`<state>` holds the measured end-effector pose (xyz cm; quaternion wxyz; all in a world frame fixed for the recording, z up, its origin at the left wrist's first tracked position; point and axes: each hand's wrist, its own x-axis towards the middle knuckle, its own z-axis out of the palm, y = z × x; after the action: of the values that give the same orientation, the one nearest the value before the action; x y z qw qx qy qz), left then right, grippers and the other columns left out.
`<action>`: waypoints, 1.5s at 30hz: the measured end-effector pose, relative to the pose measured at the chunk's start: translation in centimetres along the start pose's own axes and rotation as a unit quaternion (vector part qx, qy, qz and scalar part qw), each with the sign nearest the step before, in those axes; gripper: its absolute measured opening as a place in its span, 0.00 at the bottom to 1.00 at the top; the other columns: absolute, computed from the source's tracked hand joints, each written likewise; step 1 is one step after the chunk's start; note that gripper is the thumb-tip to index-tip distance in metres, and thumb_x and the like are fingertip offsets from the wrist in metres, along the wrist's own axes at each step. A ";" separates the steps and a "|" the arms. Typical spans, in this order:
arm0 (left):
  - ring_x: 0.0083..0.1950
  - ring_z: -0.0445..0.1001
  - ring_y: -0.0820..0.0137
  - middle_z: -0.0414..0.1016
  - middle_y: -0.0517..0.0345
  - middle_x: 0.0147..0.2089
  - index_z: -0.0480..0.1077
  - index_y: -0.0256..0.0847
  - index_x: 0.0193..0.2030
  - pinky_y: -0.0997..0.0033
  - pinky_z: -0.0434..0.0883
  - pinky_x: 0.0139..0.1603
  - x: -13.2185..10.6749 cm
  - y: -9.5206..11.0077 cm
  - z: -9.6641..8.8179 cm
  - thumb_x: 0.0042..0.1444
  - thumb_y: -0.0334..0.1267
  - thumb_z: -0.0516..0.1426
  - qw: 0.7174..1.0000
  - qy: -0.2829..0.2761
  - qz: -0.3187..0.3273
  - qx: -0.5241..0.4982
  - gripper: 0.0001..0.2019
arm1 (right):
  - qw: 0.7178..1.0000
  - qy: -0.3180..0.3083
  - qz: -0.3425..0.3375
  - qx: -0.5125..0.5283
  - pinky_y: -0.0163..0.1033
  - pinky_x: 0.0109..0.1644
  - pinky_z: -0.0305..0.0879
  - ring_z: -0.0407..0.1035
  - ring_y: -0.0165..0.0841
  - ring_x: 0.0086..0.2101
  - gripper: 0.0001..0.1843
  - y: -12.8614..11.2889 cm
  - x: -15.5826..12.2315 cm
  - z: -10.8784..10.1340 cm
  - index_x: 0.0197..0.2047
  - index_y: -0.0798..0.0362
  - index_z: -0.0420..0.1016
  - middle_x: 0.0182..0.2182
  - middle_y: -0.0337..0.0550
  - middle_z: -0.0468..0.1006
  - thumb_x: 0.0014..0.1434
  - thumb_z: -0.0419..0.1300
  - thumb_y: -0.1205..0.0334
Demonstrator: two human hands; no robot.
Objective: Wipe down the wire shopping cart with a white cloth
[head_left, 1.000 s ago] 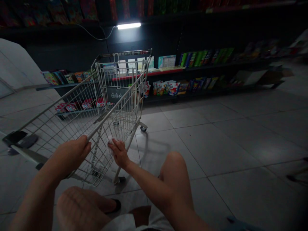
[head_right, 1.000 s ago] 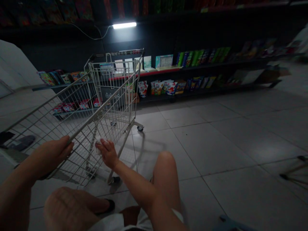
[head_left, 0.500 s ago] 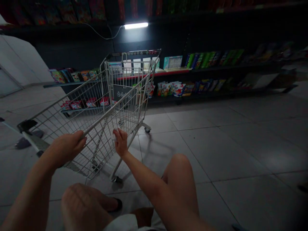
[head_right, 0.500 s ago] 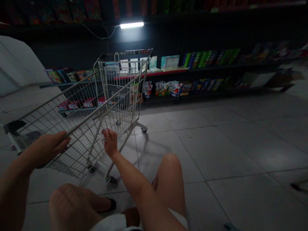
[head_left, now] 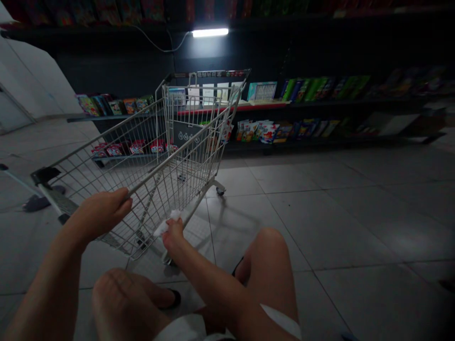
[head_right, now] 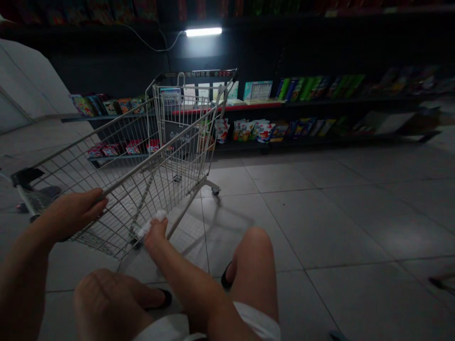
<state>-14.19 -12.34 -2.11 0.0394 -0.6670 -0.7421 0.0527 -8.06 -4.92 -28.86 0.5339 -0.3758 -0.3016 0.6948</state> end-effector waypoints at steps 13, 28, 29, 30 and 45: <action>0.35 0.75 0.59 0.74 0.51 0.32 0.63 0.42 0.39 0.65 0.60 0.35 0.7 -0.9 0.8 0.67 0.50 0.39 0.996 -0.051 -0.010 0.070 0.18 | 0.792 -0.046 -0.479 -0.376 0.51 0.65 0.61 0.62 0.40 0.57 0.19 -9.0 4.8 -2.1 0.53 0.53 0.73 0.55 0.53 0.68 0.59 0.56 0.68; 0.46 0.79 0.47 0.80 0.38 0.45 0.70 0.37 0.50 0.57 0.71 0.40 5.2 4.3 0.6 0.66 0.54 0.38 0.996 0.059 -0.055 0.043 0.28 | 0.535 -0.235 -0.627 -0.515 0.50 0.72 0.52 0.61 0.35 0.60 0.23 -24.0 5.7 1.2 0.56 0.43 0.72 0.57 0.37 0.70 0.61 0.54 0.73; 0.44 0.80 0.48 0.80 0.38 0.42 0.70 0.36 0.49 0.57 0.70 0.40 5.3 4.4 0.7 0.67 0.53 0.36 0.994 0.073 -0.058 0.051 0.28 | 0.506 -0.251 -0.620 -0.544 0.52 0.73 0.50 0.62 0.35 0.59 0.24 -25.5 7.1 1.4 0.55 0.43 0.73 0.56 0.36 0.72 0.60 0.54 0.74; 0.43 0.80 0.48 0.80 0.38 0.40 0.70 0.36 0.49 0.58 0.70 0.39 5.3 4.4 0.8 0.68 0.52 0.35 0.993 0.083 -0.059 0.060 0.29 | 0.501 -0.244 -0.607 -0.567 0.54 0.73 0.49 0.63 0.35 0.57 0.24 -26.8 8.8 1.4 0.54 0.44 0.73 0.54 0.37 0.73 0.59 0.54 0.75; 0.40 0.80 0.46 0.81 0.39 0.38 0.73 0.36 0.45 0.59 0.66 0.33 4.9 2.2 1.7 0.68 0.52 0.35 0.988 0.109 -0.049 0.100 0.30 | 0.473 -0.249 -0.539 -0.651 0.43 0.58 0.60 0.65 0.35 0.48 0.22 -29.9 11.4 1.8 0.51 0.52 0.77 0.50 0.44 0.75 0.59 0.51 0.77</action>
<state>-12.73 -7.28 -4.15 0.1892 -0.6245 -0.7560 0.0520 4.17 13.50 -5.69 0.3077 -0.1895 -0.9304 -0.0620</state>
